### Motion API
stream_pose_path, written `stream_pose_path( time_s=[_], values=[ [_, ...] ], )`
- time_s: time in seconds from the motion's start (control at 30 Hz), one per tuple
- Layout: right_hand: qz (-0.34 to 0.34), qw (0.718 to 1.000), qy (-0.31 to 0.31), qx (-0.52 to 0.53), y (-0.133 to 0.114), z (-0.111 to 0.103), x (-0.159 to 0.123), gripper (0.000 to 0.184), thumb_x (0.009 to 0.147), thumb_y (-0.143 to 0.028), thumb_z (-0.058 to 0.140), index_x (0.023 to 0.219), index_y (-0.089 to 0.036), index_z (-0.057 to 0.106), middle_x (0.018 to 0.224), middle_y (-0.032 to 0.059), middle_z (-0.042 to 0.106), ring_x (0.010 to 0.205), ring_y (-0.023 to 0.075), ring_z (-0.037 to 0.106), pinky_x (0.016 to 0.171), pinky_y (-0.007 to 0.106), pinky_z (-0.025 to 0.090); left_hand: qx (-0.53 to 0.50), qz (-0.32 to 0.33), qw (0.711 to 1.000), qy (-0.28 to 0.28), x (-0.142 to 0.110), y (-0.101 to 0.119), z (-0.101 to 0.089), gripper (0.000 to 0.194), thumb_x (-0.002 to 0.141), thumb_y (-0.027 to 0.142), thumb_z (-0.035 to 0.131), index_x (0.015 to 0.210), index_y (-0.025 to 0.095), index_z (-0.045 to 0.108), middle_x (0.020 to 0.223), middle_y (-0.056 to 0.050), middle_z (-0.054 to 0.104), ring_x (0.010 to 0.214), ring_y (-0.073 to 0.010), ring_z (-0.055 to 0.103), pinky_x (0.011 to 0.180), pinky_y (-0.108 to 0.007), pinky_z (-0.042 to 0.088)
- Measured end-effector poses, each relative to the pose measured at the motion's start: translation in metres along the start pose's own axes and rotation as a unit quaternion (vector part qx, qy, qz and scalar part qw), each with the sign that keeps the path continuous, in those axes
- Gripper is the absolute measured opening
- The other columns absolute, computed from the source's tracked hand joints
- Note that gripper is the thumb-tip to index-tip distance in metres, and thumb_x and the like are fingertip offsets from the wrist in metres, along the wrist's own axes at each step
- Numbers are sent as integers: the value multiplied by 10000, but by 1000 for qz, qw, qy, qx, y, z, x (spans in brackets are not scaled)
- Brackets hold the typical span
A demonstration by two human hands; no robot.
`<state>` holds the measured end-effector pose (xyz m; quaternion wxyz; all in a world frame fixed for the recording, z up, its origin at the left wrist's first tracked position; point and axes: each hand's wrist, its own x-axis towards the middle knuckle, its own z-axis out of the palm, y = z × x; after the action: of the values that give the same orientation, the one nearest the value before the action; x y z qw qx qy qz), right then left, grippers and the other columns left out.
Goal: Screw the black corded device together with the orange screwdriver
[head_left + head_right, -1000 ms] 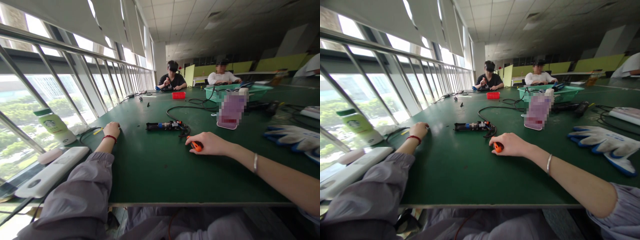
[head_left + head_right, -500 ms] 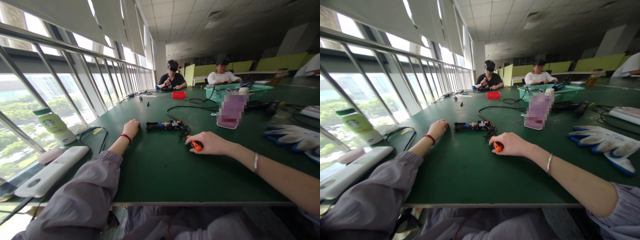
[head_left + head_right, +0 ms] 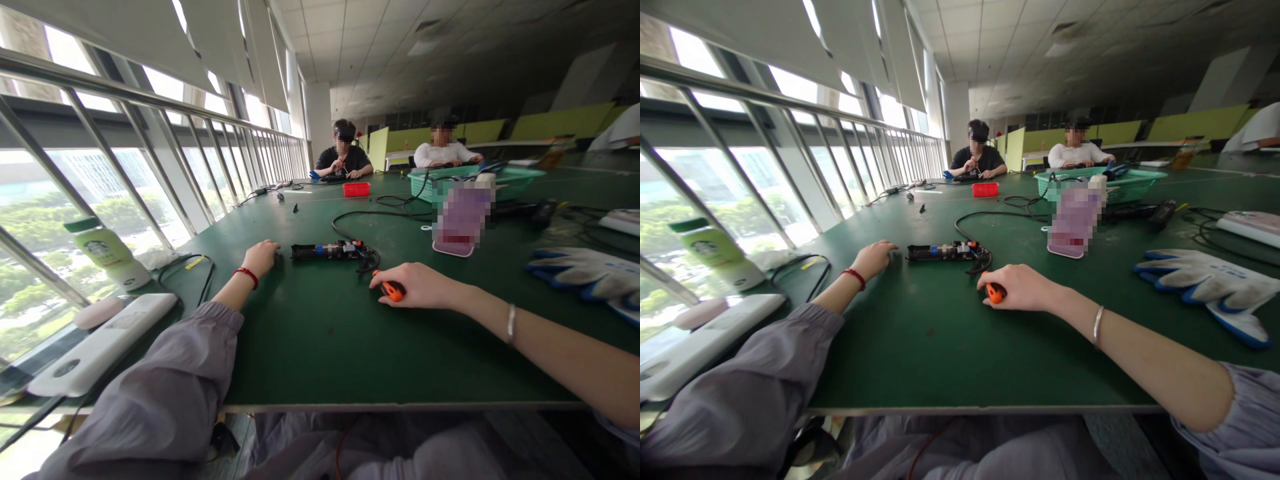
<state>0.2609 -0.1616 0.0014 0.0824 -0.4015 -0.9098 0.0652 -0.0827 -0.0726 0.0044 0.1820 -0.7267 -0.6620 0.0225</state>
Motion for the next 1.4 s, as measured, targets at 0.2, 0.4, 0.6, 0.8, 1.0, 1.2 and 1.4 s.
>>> stream_pose_path(
  time_s=[0.2, 0.4, 0.6, 0.8, 1.0, 1.2, 1.4],
  values=[
    [2, 1000, -2, 1, 0, -1, 0, 367, 784, -436, 528, 1073, -236, 635, 1018, 49, 689, 855, 221, 651, 755, 327, 462, 25, 18, 999, -27, 1, 4, -5, 394, 810, 52, 390, 1076, 191, 644, 1136, -86, 624, 1024, -224, 602, 776, -278, 498],
    [7, 1000, -8, 5, -2, -2, 0, 378, 790, -431, 524, 1088, -225, 632, 1017, 57, 688, 852, 223, 648, 766, 342, 465, 53, 20, 997, -46, -7, 22, -25, 329, 816, 47, 414, 983, 160, 675, 1058, -125, 659, 981, -247, 627, 788, -317, 499],
    [-5, 1000, 0, 6, -1, 0, 0, 362, 784, -431, 531, 1073, -238, 634, 1018, 50, 690, 851, 222, 652, 758, 333, 465, 62, 16, 996, -53, -18, 41, -42, 341, 803, -10, 391, 954, 94, 679, 992, -178, 668, 991, -277, 627, 789, -343, 503],
    [0, 1000, -3, 2, -1, -1, -1, 367, 785, -433, 531, 1079, -237, 631, 1017, 50, 689, 853, 224, 654, 746, 329, 467, 60, -19, 995, -73, -33, 75, -47, 296, 765, -53, 448, 930, 25, 681, 915, -219, 674, 838, -286, 668, 677, -365, 533],
    [-1, 1000, -1, -7, -1, 1, 1, 360, 791, -436, 526, 1075, -239, 628, 1033, 46, 691, 874, 223, 655, 753, 320, 466, 33, 71, 996, -46, -57, 129, -50, 295, 792, -68, 429, 934, 18, 672, 926, -221, 651, 873, -276, 653, 646, -333, 526],
    [-14, 1000, 11, -8, 2, 4, 2, 353, 789, -421, 527, 1071, -237, 631, 1025, 45, 699, 883, 230, 659, 736, 313, 464, 12, 299, 953, 52, -62, 142, -49, 230, 881, 51, 416, 961, 84, 630, 987, -165, 602, 946, -218, 592, 698, -275, 495],
    [-15, 1000, 12, -7, 2, 4, 2, 348, 789, -414, 529, 1073, -241, 632, 1041, 46, 695, 908, 239, 658, 760, 325, 468, -30, 287, 954, 86, -52, 128, -40, 185, 903, 117, 418, 970, 126, 590, 1007, -106, 585, 964, -202, 559, 719, -269, 492]
  ],
)
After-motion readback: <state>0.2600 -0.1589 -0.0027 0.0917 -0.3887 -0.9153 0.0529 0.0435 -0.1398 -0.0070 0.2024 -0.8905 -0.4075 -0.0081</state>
